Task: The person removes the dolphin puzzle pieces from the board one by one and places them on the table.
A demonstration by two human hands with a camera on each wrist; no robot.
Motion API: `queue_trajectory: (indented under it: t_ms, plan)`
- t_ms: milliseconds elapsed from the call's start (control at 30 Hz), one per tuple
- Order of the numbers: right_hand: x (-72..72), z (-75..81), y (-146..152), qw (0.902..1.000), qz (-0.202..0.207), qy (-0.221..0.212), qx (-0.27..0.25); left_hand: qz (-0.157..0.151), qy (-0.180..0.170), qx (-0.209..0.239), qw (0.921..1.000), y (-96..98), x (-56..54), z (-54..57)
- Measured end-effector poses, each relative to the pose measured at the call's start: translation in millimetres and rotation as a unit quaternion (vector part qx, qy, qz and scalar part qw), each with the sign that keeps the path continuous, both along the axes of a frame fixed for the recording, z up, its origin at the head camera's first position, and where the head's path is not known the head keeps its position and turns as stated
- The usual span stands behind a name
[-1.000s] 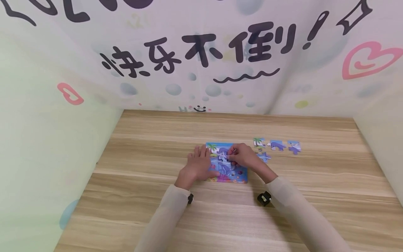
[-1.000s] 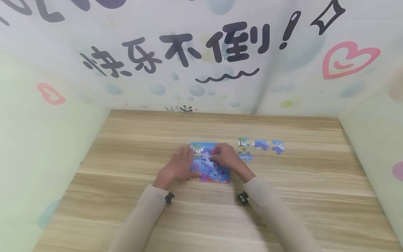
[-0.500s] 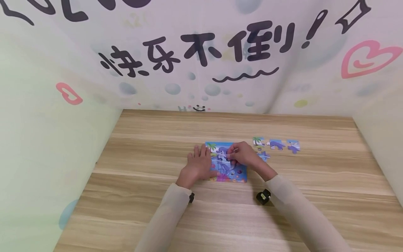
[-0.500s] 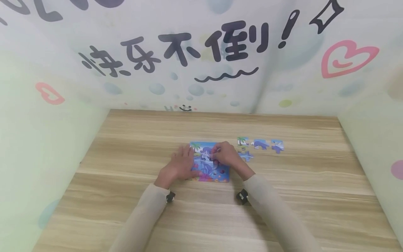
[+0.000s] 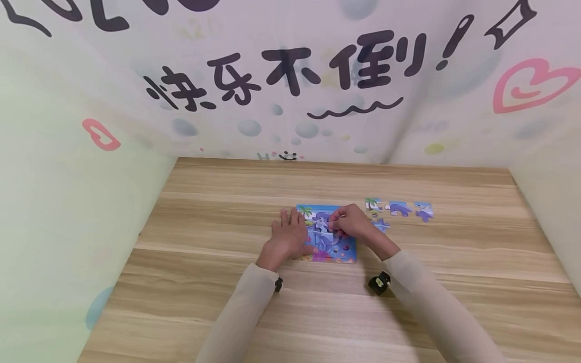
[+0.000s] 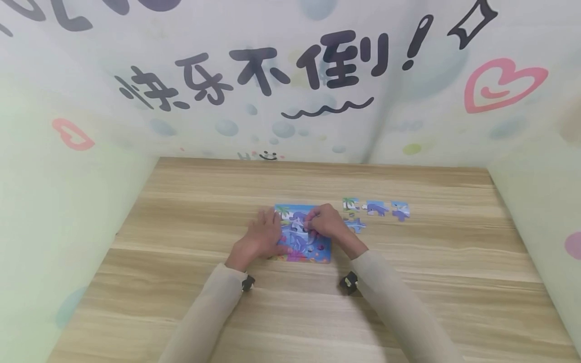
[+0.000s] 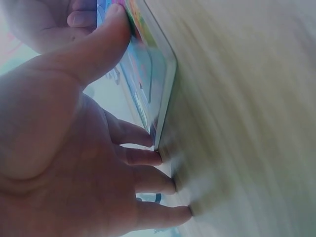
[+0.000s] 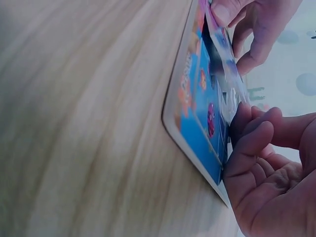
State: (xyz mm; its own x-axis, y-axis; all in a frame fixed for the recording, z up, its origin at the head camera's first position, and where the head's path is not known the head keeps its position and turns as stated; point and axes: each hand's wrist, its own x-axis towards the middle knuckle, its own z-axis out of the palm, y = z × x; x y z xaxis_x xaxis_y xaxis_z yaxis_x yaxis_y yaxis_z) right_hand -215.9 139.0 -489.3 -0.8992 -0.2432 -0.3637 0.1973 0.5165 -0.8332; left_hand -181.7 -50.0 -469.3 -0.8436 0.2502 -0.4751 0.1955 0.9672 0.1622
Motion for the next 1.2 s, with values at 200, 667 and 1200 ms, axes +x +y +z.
queue_trajectory:
  t_ms: [200, 667, 1200]
  plan:
    - [-0.3, -0.3, -1, 0.9998, -0.015, -0.011, -0.008, 0.011, -0.005, 0.013, 0.9998, 0.9, -1.1, -1.2]
    - [-1.2, 2.3, 3, 0.9973, -0.030, -0.048, -0.047, 0.019, -0.007, 0.026, 0.9995, 1.1, -2.3, -2.1]
    - [2.0, 14.2, 0, 0.9980, -0.019, -0.021, -0.056, 0.013, 0.000, 0.009, 0.9999, 0.0, -2.3, -2.8]
